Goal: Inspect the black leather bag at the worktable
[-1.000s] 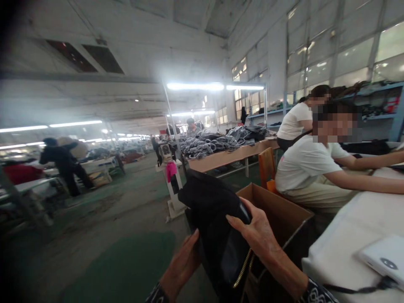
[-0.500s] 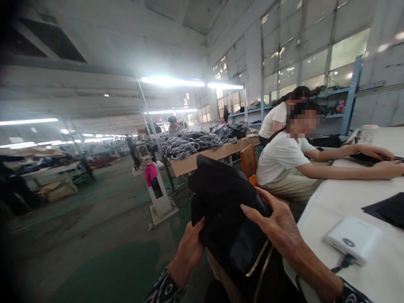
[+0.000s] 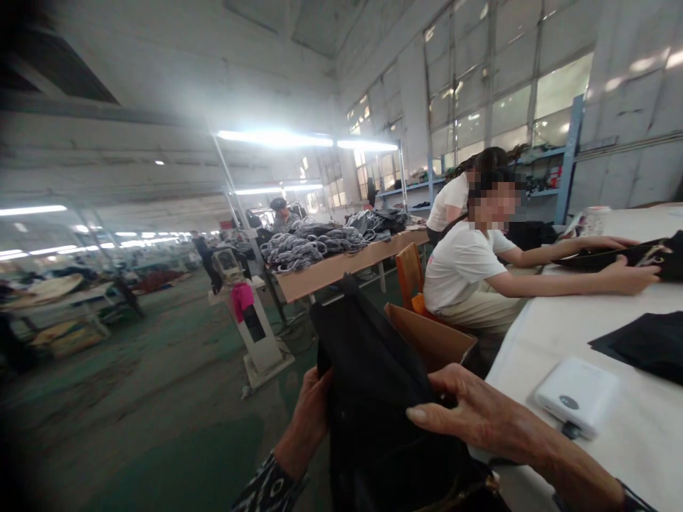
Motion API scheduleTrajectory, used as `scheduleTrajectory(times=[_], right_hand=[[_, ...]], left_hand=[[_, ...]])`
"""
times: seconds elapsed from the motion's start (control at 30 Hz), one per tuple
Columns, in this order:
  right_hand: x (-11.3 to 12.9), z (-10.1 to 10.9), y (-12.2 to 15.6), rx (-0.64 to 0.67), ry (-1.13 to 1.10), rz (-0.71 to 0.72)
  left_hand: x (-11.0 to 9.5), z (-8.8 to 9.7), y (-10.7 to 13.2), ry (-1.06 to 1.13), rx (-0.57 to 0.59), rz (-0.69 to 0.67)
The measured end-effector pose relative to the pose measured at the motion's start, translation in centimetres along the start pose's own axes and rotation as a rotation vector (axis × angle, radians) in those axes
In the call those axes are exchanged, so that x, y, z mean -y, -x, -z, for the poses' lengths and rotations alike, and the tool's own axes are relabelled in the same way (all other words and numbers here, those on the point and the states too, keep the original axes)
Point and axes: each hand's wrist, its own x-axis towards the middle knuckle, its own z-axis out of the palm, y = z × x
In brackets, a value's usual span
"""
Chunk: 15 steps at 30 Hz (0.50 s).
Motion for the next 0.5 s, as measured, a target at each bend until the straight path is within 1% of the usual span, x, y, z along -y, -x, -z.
scheduleTrajectory(times=[0.03, 0.1, 0.13, 0.2, 0.27, 0.33, 0.4, 0.43, 0.5], right_hand=[[0.5, 0.0, -0.1, 0.097, -0.017, 0.012], [1.4, -0.2, -0.4, 0.232, -0.112, 0.066], [1.8, -0.5, -0.7, 0.271, -0.172, 0.093], [2.2, -1.4, -1.3, 0.292, -0.282, 0.135], [2.2, -2.3, -1.8, 0.271, -0.364, 0.135], [2.1, -2.8, -1.8, 0.203, -0.419, 0.095], [2.1, -2.7, -1.5, 0.107, -0.432, 0.04], [2.2, -2.5, -1.2, 0.055, -0.427, 0.015], [2.3, -1.8, -0.5, -0.043, -0.441, -0.003]], left_hand=[[-0.1, 0.3, 0.1, -0.02, 0.012, -0.02], [-0.1, 0.8, 0.2, -0.082, 0.016, -0.078], [-0.1, 1.1, 0.2, -0.115, 0.011, -0.106], [0.0, 1.5, 0.2, -0.168, -0.007, -0.153], [0.1, 1.6, 0.4, -0.184, -0.036, -0.174], [0.1, 1.5, 0.6, -0.189, -0.067, -0.153], [0.0, 1.1, 0.7, -0.236, -0.08, -0.078], [-0.1, 0.8, 0.8, -0.222, -0.099, -0.041], [-0.2, 0.2, 0.7, -0.208, -0.177, 0.032]])
